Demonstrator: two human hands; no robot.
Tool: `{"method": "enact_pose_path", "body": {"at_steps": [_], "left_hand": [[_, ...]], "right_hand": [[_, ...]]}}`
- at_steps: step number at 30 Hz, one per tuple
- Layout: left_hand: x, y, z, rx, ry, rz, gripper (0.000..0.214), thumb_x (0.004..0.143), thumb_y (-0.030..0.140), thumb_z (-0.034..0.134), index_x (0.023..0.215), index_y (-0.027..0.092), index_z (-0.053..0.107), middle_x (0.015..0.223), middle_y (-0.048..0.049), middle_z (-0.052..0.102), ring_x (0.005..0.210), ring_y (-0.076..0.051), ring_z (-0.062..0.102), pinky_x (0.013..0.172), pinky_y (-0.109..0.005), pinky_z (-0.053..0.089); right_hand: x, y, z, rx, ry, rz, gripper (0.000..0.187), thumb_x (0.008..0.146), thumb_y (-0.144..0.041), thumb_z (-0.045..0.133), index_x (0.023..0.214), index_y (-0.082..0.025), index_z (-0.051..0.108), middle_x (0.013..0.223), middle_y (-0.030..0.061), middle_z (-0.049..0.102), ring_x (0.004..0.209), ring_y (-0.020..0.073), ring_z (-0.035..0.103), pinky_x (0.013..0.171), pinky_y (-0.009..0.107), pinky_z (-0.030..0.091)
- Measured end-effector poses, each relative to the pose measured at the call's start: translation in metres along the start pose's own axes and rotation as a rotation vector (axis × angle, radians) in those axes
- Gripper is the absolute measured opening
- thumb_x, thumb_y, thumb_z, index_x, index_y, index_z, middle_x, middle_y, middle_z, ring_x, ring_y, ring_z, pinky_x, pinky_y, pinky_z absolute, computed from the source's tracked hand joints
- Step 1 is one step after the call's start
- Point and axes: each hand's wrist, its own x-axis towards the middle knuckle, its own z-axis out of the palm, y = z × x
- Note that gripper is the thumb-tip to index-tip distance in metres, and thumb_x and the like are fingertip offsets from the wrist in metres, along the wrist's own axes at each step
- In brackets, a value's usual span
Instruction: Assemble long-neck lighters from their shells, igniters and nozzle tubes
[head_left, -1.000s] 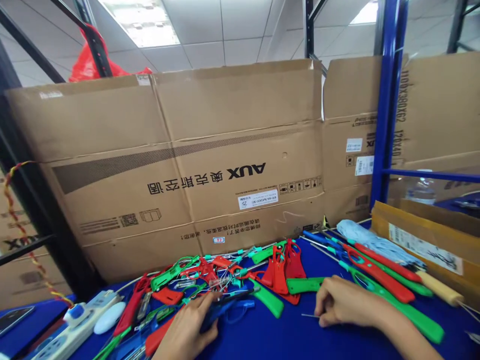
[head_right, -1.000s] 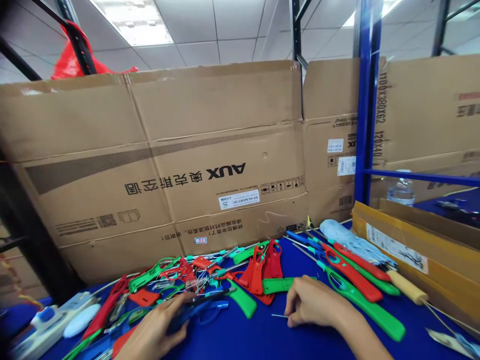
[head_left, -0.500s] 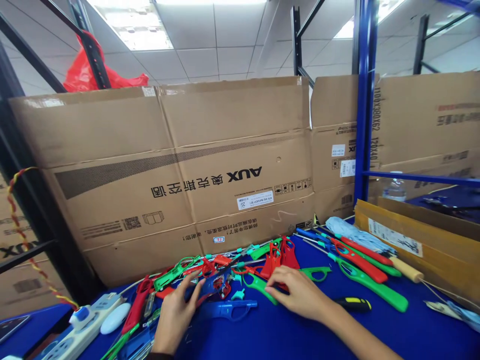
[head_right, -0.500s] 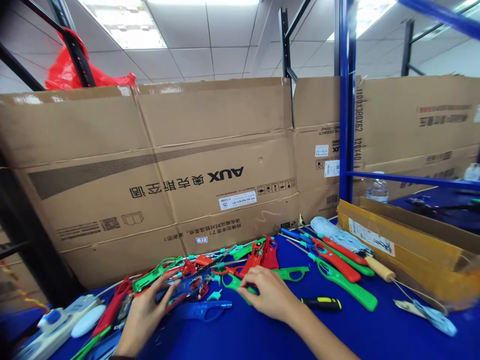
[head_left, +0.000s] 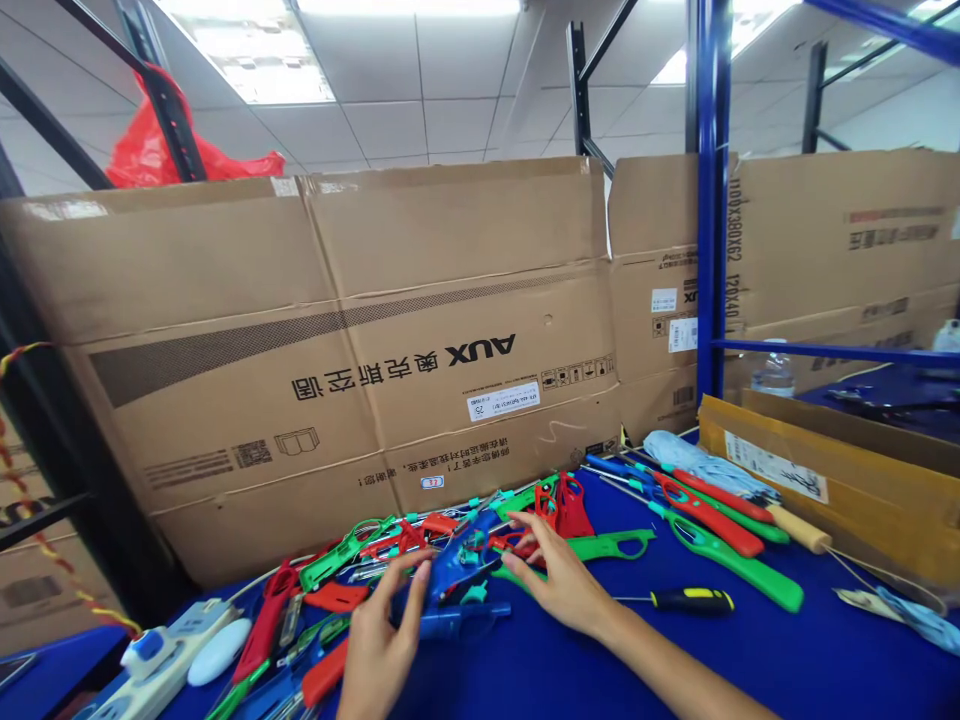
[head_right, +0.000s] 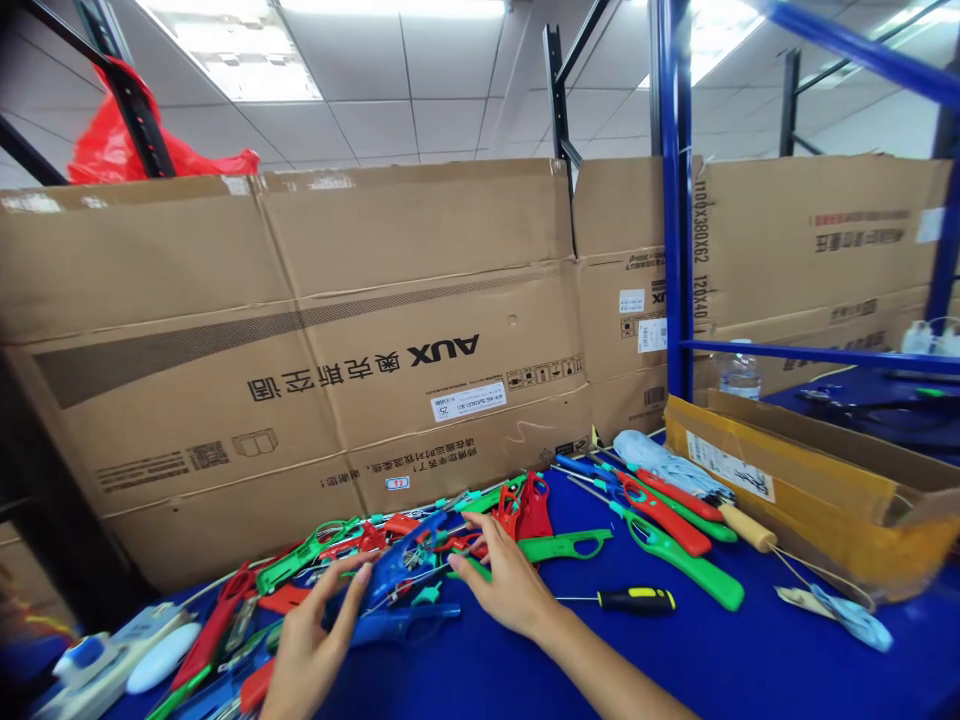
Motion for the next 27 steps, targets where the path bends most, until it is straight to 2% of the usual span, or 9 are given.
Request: {"method": "enact_pose_path", "body": {"at_steps": [2,4,6,8,12,16,21,25,27], "left_hand": [[-0.006,0.007,0.011,-0.124,-0.113,0.026,0.034,0.089,0.048,0.048,0.103,0.021,0.064,0.092,-0.0038,0.073,0.077,-0.019,0.070,0.068,-0.023,0.053],[-0.015,0.011,0.023,-0.152,-0.206,0.031,0.033,0.090,0.046,0.048,0.106,0.021,0.062,0.089,-0.0036,0.073,0.079,-0.018,0.069,0.073,-0.024,0.053],[-0.024,0.013,0.032,-0.088,-0.277,0.054,0.031,0.091,0.044,0.046,0.109,0.024,0.061,0.078,-0.0012,0.071,0.070,-0.017,0.068,0.067,-0.022,0.053],[-0.028,0.012,0.034,-0.011,-0.318,0.139,0.027,0.092,0.042,0.045,0.107,0.026,0.062,0.071,-0.0001,0.069,0.066,-0.016,0.066,0.066,-0.023,0.052],[-0.021,0.002,0.026,0.113,-0.317,0.312,0.021,0.094,0.034,0.044,0.089,0.027,0.064,0.081,-0.0019,0.070,0.076,-0.019,0.065,0.078,-0.030,0.050],[-0.011,-0.012,0.019,0.279,-0.213,0.277,0.021,0.092,0.034,0.047,0.083,0.024,0.063,0.085,-0.0039,0.067,0.081,-0.022,0.062,0.076,-0.036,0.048],[-0.018,-0.009,0.024,0.254,-0.328,0.214,0.025,0.092,0.033,0.046,0.075,0.023,0.061,0.075,-0.0016,0.064,0.068,-0.018,0.062,0.063,-0.027,0.047],[-0.020,-0.007,0.026,0.116,-0.328,0.154,0.026,0.095,0.033,0.041,0.083,0.023,0.062,0.075,-0.0012,0.063,0.063,-0.014,0.060,0.059,-0.023,0.047],[-0.018,-0.009,0.025,0.093,-0.283,0.169,0.025,0.095,0.032,0.042,0.089,0.023,0.064,0.082,-0.0033,0.064,0.073,-0.016,0.062,0.067,-0.026,0.049]], "right_hand": [[0.000,-0.005,-0.001,0.139,0.002,0.078,0.051,0.092,-0.055,0.034,0.130,-0.022,0.040,0.112,0.0106,0.060,0.082,0.0185,0.064,0.064,0.031,0.054],[0.000,-0.010,-0.003,0.191,-0.061,0.157,0.054,0.092,-0.059,0.028,0.123,-0.019,0.047,0.091,0.0066,0.065,0.059,0.0155,0.062,0.045,0.025,0.047],[-0.001,-0.013,-0.007,0.112,-0.143,0.153,0.049,0.087,-0.059,0.042,0.100,-0.016,0.061,0.066,0.0006,0.061,0.044,0.0115,0.053,0.041,0.021,0.038],[-0.005,-0.014,-0.009,-0.032,-0.208,0.078,0.038,0.082,-0.052,0.056,0.079,-0.015,0.066,0.055,-0.0021,0.057,0.045,0.0095,0.049,0.045,0.019,0.035],[-0.015,-0.015,-0.008,-0.341,-0.366,-0.005,0.021,0.080,-0.038,0.063,0.081,-0.019,0.071,0.056,-0.0024,0.062,0.050,0.0099,0.053,0.048,0.018,0.032],[-0.019,-0.023,-0.008,-0.549,-0.400,-0.035,0.024,0.084,-0.041,0.058,0.081,-0.022,0.073,0.057,-0.0001,0.067,0.056,0.0142,0.062,0.051,0.020,0.033],[-0.016,-0.031,-0.015,-0.615,-0.356,-0.110,0.040,0.092,-0.047,0.044,0.079,-0.022,0.073,0.057,0.0024,0.068,0.060,0.0172,0.065,0.056,0.023,0.037],[-0.018,-0.031,-0.016,-0.532,-0.357,-0.198,0.022,0.086,-0.041,0.058,0.096,-0.027,0.071,0.088,0.0022,0.072,0.083,0.0185,0.065,0.071,0.024,0.043],[-0.020,-0.030,-0.013,-0.469,-0.404,-0.230,0.028,0.081,-0.039,0.065,0.108,-0.029,0.068,0.107,0.0023,0.068,0.101,0.0198,0.060,0.084,0.027,0.043]]}}
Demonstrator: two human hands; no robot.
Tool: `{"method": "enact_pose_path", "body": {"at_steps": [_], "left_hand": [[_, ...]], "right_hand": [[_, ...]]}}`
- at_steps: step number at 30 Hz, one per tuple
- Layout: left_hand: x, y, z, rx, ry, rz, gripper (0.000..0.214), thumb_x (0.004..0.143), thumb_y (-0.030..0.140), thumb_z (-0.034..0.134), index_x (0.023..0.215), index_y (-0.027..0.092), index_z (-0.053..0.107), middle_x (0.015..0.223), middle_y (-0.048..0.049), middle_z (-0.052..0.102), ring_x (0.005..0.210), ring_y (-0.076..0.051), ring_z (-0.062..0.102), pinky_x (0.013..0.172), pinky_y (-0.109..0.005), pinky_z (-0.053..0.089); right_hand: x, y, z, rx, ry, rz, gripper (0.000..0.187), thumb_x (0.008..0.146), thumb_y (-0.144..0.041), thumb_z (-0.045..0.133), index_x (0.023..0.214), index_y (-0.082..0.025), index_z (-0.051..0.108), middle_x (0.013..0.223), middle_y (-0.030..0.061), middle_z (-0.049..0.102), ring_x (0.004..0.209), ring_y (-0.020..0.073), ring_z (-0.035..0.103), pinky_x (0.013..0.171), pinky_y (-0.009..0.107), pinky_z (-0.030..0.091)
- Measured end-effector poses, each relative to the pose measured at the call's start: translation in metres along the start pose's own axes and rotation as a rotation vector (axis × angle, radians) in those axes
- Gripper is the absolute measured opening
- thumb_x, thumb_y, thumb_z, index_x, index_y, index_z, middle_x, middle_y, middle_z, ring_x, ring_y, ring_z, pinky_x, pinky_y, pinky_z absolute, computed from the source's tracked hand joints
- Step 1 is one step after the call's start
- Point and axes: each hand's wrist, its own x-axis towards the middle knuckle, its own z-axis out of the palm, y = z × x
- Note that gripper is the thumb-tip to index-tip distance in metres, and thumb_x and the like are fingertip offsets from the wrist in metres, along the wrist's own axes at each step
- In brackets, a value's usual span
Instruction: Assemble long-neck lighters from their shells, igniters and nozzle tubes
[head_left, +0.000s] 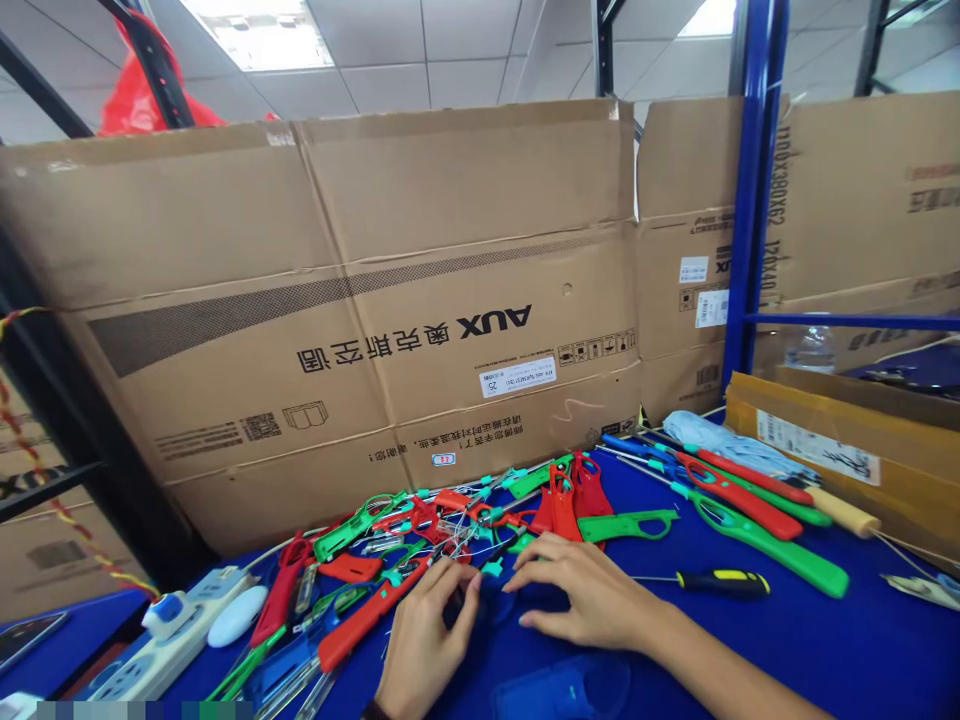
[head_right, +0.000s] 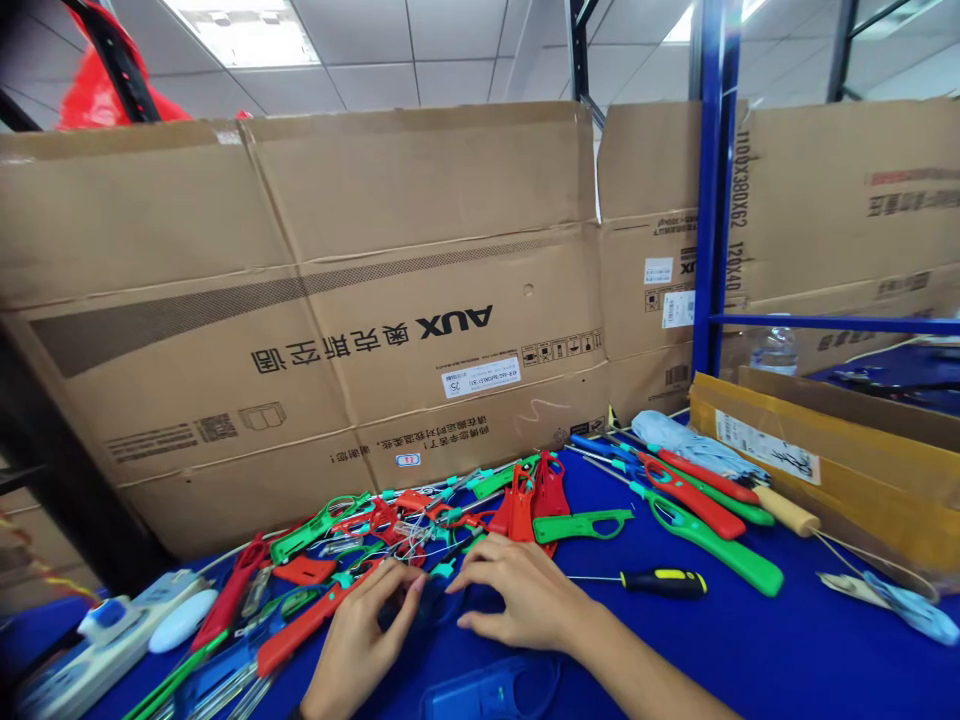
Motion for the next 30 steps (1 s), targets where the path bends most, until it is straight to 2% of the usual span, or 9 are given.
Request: {"method": "enact_pose_path", "body": {"at_steps": [2,4,6,8,11,14,21,27,30], "left_hand": [[0.001,-0.003,-0.001,0.030,0.013,0.026,0.023,0.094,0.032,0.044,0.098,0.023,0.065,0.092,-0.0061,0.067,0.086,-0.020,0.062,0.077,-0.032,0.049],[0.001,-0.003,-0.003,0.065,-0.035,0.062,0.025,0.094,0.032,0.044,0.109,0.026,0.064,0.104,-0.0072,0.067,0.097,-0.023,0.060,0.087,-0.040,0.046],[0.001,-0.001,-0.004,0.086,-0.107,0.099,0.028,0.095,0.031,0.043,0.116,0.029,0.061,0.112,-0.0061,0.067,0.102,-0.023,0.059,0.093,-0.046,0.041],[0.001,0.002,-0.005,0.113,-0.137,0.121,0.029,0.096,0.030,0.041,0.114,0.029,0.063,0.111,-0.0051,0.069,0.101,-0.023,0.060,0.096,-0.048,0.038],[0.003,0.001,-0.009,0.172,-0.109,0.120,0.030,0.096,0.030,0.040,0.097,0.027,0.070,0.101,-0.0052,0.072,0.093,-0.022,0.063,0.096,-0.049,0.036],[0.005,-0.006,-0.012,0.191,-0.062,0.056,0.032,0.095,0.031,0.040,0.082,0.025,0.069,0.089,-0.0041,0.074,0.084,-0.021,0.064,0.096,-0.049,0.035],[0.004,-0.018,-0.009,0.176,-0.025,-0.085,0.012,0.085,0.029,0.054,0.086,0.024,0.065,0.082,-0.0028,0.068,0.081,-0.023,0.063,0.084,-0.044,0.040],[0.003,-0.022,-0.007,0.148,-0.022,-0.088,0.013,0.085,0.030,0.055,0.084,0.027,0.068,0.087,-0.0025,0.067,0.087,-0.024,0.059,0.081,-0.042,0.040],[0.002,-0.025,-0.006,0.136,0.011,-0.067,0.012,0.086,0.029,0.055,0.083,0.026,0.067,0.092,-0.0030,0.066,0.091,-0.025,0.058,0.082,-0.042,0.040]], "right_hand": [[-0.001,0.000,0.004,0.050,-0.048,-0.018,0.034,0.081,-0.037,0.066,0.114,-0.030,0.065,0.115,0.0024,0.065,0.107,0.0201,0.058,0.093,0.029,0.040],[-0.002,0.000,0.007,0.067,-0.074,-0.017,0.030,0.083,-0.036,0.064,0.112,-0.029,0.066,0.111,0.0023,0.067,0.106,0.0202,0.059,0.096,0.031,0.038],[-0.001,0.001,0.009,0.049,-0.066,-0.014,0.023,0.084,-0.035,0.063,0.104,-0.027,0.069,0.102,0.0023,0.070,0.100,0.0202,0.060,0.094,0.032,0.039],[-0.001,0.003,0.009,0.016,-0.041,-0.011,0.018,0.085,-0.035,0.061,0.096,-0.025,0.071,0.093,0.0024,0.070,0.095,0.0200,0.061,0.089,0.031,0.040],[0.000,0.003,0.007,-0.008,-0.029,-0.002,0.018,0.087,-0.035,0.059,0.090,-0.024,0.072,0.084,0.0024,0.070,0.086,0.0190,0.061,0.084,0.030,0.041],[0.000,0.001,0.005,-0.012,-0.041,0.008,0.020,0.088,-0.035,0.057,0.086,-0.023,0.072,0.080,0.0026,0.071,0.080,0.0179,0.062,0.081,0.029,0.041],[-0.001,0.000,0.001,-0.107,-0.036,0.099,0.029,0.090,-0.041,0.051,0.085,-0.023,0.073,0.062,0.0027,0.067,0.068,0.0187,0.063,0.063,0.024,0.039],[0.000,-0.001,0.000,-0.112,-0.006,0.100,0.031,0.091,-0.040,0.048,0.085,-0.023,0.073,0.063,0.0024,0.069,0.061,0.0177,0.064,0.058,0.024,0.038],[0.000,-0.001,-0.001,-0.132,0.020,0.110,0.029,0.090,-0.038,0.049,0.083,-0.023,0.073,0.066,0.0030,0.070,0.066,0.0190,0.065,0.061,0.025,0.040]]}}
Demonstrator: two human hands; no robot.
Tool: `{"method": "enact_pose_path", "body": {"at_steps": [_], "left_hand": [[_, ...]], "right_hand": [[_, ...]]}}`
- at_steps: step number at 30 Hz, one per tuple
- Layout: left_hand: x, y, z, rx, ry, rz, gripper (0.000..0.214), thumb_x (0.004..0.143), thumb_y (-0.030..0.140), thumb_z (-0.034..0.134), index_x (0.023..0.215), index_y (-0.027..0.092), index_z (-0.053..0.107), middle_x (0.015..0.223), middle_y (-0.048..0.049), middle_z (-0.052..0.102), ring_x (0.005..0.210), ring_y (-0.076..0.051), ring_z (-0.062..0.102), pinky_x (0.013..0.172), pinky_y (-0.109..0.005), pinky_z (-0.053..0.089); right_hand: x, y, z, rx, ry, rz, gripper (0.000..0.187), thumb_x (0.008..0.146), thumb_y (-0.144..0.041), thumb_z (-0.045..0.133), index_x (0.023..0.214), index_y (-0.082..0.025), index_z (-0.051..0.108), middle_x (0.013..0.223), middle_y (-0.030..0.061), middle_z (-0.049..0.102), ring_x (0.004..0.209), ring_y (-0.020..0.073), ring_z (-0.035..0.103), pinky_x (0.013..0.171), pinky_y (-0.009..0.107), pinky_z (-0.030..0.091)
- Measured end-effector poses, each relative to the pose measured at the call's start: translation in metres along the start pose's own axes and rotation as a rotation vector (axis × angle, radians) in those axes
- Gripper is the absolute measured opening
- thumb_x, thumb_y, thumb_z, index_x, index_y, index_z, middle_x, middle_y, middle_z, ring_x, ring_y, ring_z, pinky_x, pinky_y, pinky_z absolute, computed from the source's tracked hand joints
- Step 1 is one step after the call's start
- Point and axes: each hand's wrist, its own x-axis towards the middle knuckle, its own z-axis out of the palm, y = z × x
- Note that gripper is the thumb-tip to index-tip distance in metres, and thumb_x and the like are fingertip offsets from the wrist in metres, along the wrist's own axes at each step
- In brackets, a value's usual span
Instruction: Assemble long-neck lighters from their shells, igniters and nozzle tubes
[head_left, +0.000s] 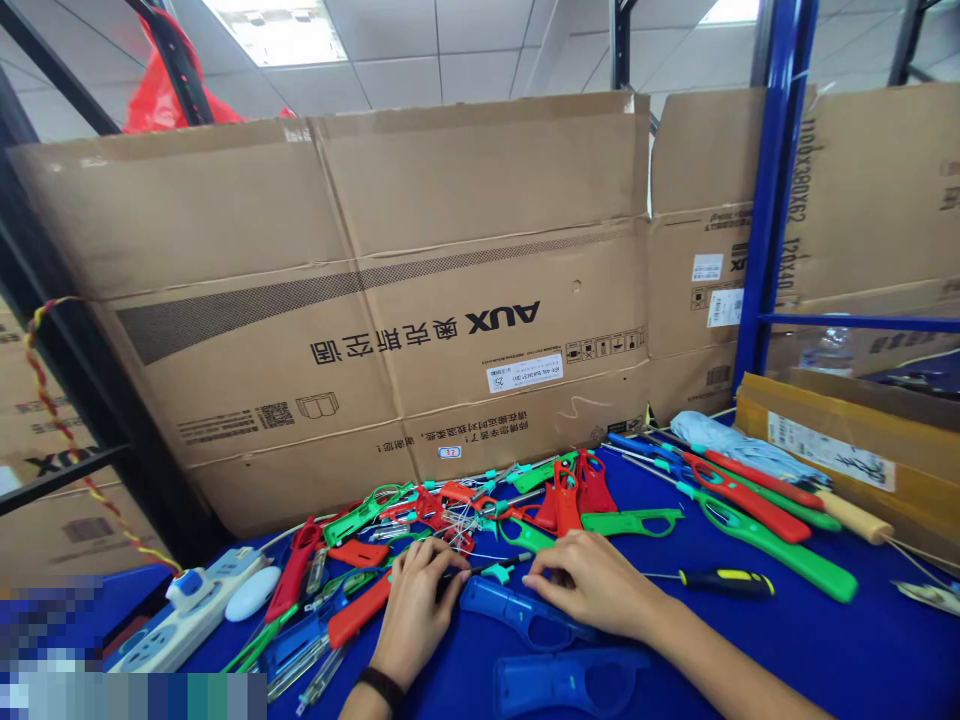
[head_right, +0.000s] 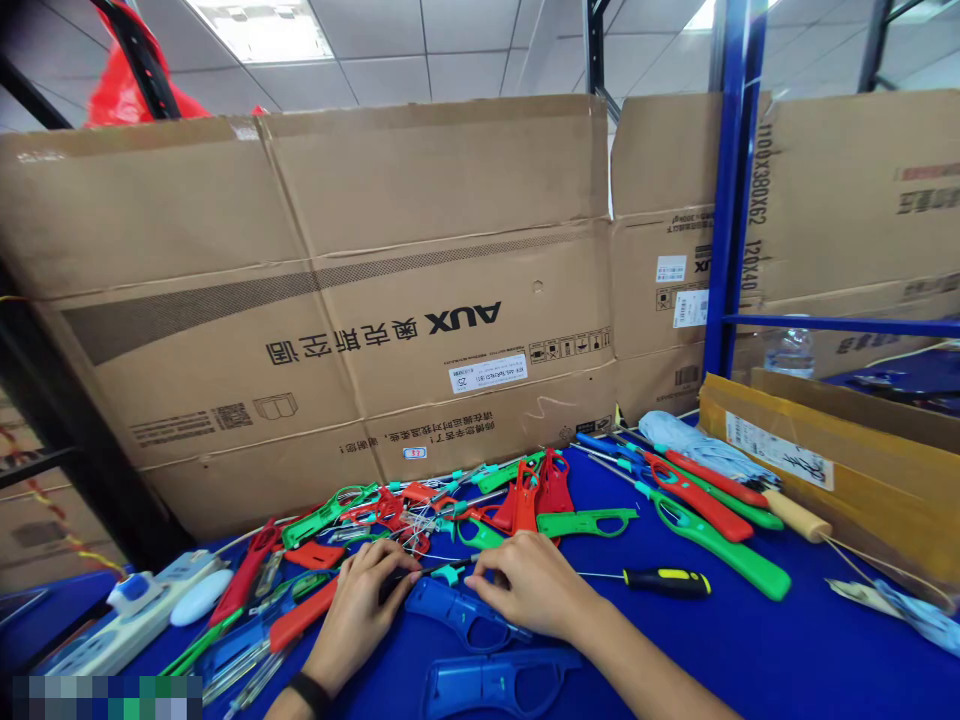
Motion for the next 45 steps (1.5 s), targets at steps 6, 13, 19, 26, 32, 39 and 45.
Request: {"method": "enact_pose_path", "body": {"at_steps": [6,13,19,26,32,39,45], "left_hand": [[0.001,0.001,0.000,-0.046,0.120,0.037,0.015,0.092,0.027,0.047,0.090,0.024,0.061,0.105,-0.0056,0.066,0.102,-0.025,0.057,0.091,-0.046,0.039],[-0.007,0.021,0.007,-0.202,0.078,0.140,0.013,0.094,0.028,0.045,0.093,0.025,0.057,0.095,-0.0014,0.070,0.094,-0.019,0.064,0.102,-0.044,0.037],[-0.002,0.019,-0.002,-0.176,0.050,0.105,0.017,0.094,0.032,0.044,0.099,0.025,0.059,0.098,-0.0009,0.070,0.095,-0.019,0.064,0.107,-0.047,0.029],[-0.001,-0.010,-0.038,-0.068,-0.166,-0.033,0.017,0.077,0.036,0.063,0.084,0.021,0.063,0.087,-0.0050,0.067,0.081,-0.023,0.061,0.073,-0.033,0.046],[0.003,-0.019,-0.042,-0.066,-0.295,-0.066,0.024,0.087,0.037,0.046,0.080,0.021,0.062,0.075,-0.0014,0.065,0.065,-0.017,0.059,0.060,-0.024,0.041],[0.004,-0.025,-0.050,-0.060,-0.229,-0.157,0.034,0.090,0.044,0.039,0.098,0.022,0.064,0.090,-0.0052,0.070,0.083,-0.022,0.065,0.066,-0.026,0.044],[0.003,-0.012,-0.057,-0.085,-0.197,-0.137,0.041,0.084,0.051,0.048,0.111,0.023,0.063,0.092,-0.0030,0.070,0.072,-0.021,0.065,0.060,-0.024,0.042]], "right_hand": [[0.005,0.010,0.004,0.241,0.230,0.105,0.027,0.088,-0.036,0.053,0.109,-0.022,0.062,0.097,0.0059,0.066,0.080,0.0178,0.062,0.073,0.029,0.048],[0.008,0.010,0.011,0.626,0.058,0.167,0.026,0.083,-0.040,0.060,0.095,-0.018,0.067,0.077,0.0034,0.070,0.071,0.0174,0.067,0.065,0.025,0.050],[0.005,0.013,0.005,0.430,-0.015,0.150,0.023,0.088,-0.035,0.054,0.089,-0.018,0.069,0.069,0.0022,0.068,0.061,0.0155,0.062,0.057,0.022,0.043],[0.010,0.019,-0.001,0.389,0.133,0.179,0.027,0.091,-0.035,0.046,0.087,-0.017,0.065,0.077,0.0035,0.067,0.065,0.0159,0.058,0.059,0.024,0.040],[0.010,0.034,0.005,0.308,0.181,0.162,0.018,0.087,-0.029,0.051,0.086,-0.019,0.067,0.084,0.0052,0.064,0.068,0.0166,0.058,0.063,0.026,0.043],[0.011,0.040,0.011,0.403,0.238,0.172,0.016,0.083,-0.023,0.052,0.086,-0.019,0.068,0.083,0.0064,0.066,0.071,0.0185,0.061,0.067,0.030,0.046],[0.015,0.045,0.011,0.528,0.369,0.233,0.021,0.080,-0.037,0.057,0.082,-0.019,0.068,0.078,0.0050,0.067,0.061,0.0175,0.058,0.059,0.030,0.047]]}}
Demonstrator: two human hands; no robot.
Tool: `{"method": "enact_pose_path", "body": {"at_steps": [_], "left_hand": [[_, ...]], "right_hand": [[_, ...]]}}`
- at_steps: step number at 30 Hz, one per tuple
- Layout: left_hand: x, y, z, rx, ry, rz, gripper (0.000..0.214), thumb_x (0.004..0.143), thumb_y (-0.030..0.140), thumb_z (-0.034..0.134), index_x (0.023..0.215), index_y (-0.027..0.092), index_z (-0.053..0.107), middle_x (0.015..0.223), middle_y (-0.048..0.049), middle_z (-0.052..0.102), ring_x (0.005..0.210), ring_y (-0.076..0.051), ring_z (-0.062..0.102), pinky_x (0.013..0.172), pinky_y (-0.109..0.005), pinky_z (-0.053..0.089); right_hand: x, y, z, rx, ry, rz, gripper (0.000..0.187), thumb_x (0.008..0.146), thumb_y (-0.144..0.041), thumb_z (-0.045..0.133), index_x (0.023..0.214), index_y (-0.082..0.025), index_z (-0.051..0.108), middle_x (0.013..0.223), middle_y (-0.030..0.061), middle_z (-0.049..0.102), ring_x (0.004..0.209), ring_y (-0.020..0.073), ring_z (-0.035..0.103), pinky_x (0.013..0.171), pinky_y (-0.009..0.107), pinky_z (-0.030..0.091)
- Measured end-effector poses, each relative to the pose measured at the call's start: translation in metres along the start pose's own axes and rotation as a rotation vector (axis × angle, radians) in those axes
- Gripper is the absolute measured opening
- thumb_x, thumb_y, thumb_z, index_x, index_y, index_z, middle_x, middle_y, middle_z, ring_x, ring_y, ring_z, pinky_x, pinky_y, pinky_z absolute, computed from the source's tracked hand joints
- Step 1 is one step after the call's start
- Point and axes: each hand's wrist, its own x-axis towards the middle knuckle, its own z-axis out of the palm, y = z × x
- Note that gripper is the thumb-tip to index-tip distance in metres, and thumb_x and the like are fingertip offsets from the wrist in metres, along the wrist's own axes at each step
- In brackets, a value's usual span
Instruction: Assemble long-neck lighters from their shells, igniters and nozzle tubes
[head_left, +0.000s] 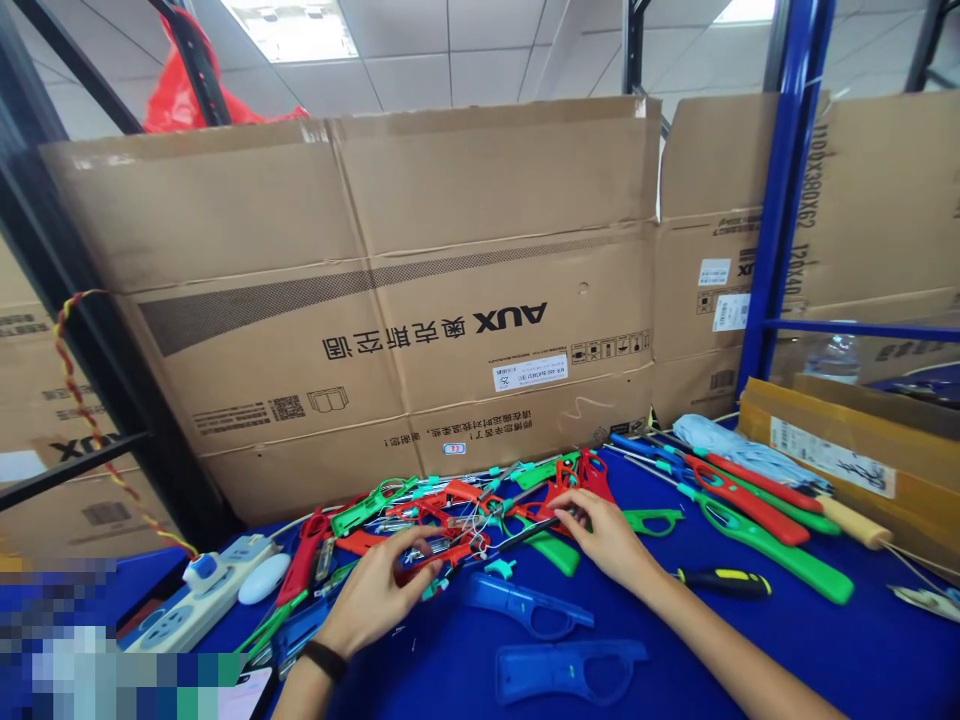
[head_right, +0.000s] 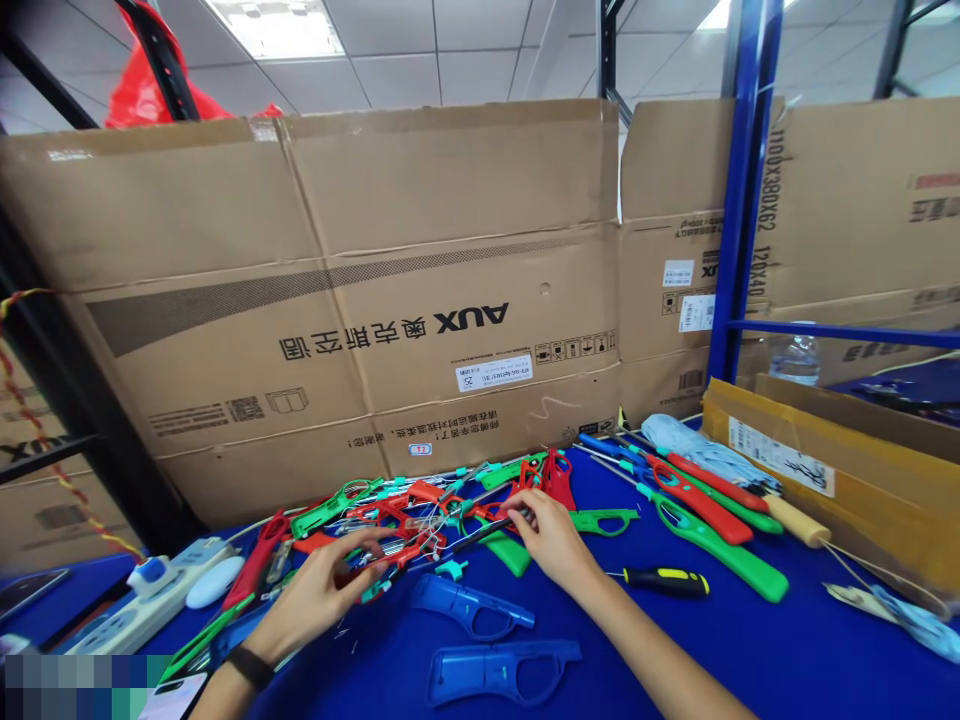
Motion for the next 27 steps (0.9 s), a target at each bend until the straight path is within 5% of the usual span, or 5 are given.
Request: {"method": "enact_pose_path", "body": {"at_steps": [6,12,17,23,27], "left_hand": [[0.001,0.011,-0.002,0.140,0.010,-0.087,0.049,0.093,0.050,0.030,0.087,0.021,0.068,0.064,-0.0010,0.066,0.059,-0.018,0.060,0.053,-0.023,0.032],[0.003,0.006,0.000,0.211,0.082,-0.116,0.047,0.088,0.053,0.040,0.056,0.022,0.054,0.045,0.0029,0.047,0.045,-0.016,0.050,0.048,-0.023,0.021],[0.003,0.007,0.007,0.181,0.159,-0.093,0.044,0.086,0.055,0.041,0.057,0.023,0.048,0.047,0.0039,0.046,0.046,-0.015,0.049,0.051,-0.021,0.024],[0.003,0.011,0.023,0.079,0.243,-0.067,0.043,0.083,0.057,0.045,0.057,0.022,0.049,0.046,0.0042,0.047,0.045,-0.013,0.046,0.051,-0.022,0.024],[0.002,0.010,0.026,-0.046,0.292,-0.090,0.046,0.086,0.057,0.039,0.058,0.022,0.047,0.046,0.0038,0.048,0.044,-0.012,0.044,0.050,-0.021,0.028]], "right_hand": [[0.010,0.003,-0.008,0.248,0.126,0.059,0.048,0.074,-0.060,0.060,0.096,-0.018,0.065,0.078,0.0060,0.067,0.065,0.0187,0.064,0.063,0.033,0.053],[0.010,0.000,-0.008,0.436,0.177,0.096,0.052,0.071,-0.062,0.064,0.100,-0.019,0.063,0.088,0.0064,0.067,0.070,0.0177,0.064,0.070,0.032,0.054],[0.003,-0.010,-0.001,0.549,0.070,0.118,0.047,0.071,-0.057,0.067,0.098,-0.019,0.064,0.084,0.0048,0.068,0.069,0.0167,0.066,0.070,0.032,0.054],[-0.003,-0.028,-0.002,0.594,-0.232,0.125,0.040,0.073,-0.052,0.069,0.093,-0.018,0.062,0.084,0.0034,0.068,0.070,0.0144,0.065,0.071,0.030,0.052],[-0.003,-0.029,-0.001,0.536,-0.217,0.134,0.042,0.071,-0.055,0.068,0.089,-0.018,0.061,0.083,0.0035,0.069,0.071,0.0161,0.067,0.071,0.032,0.054]]}}
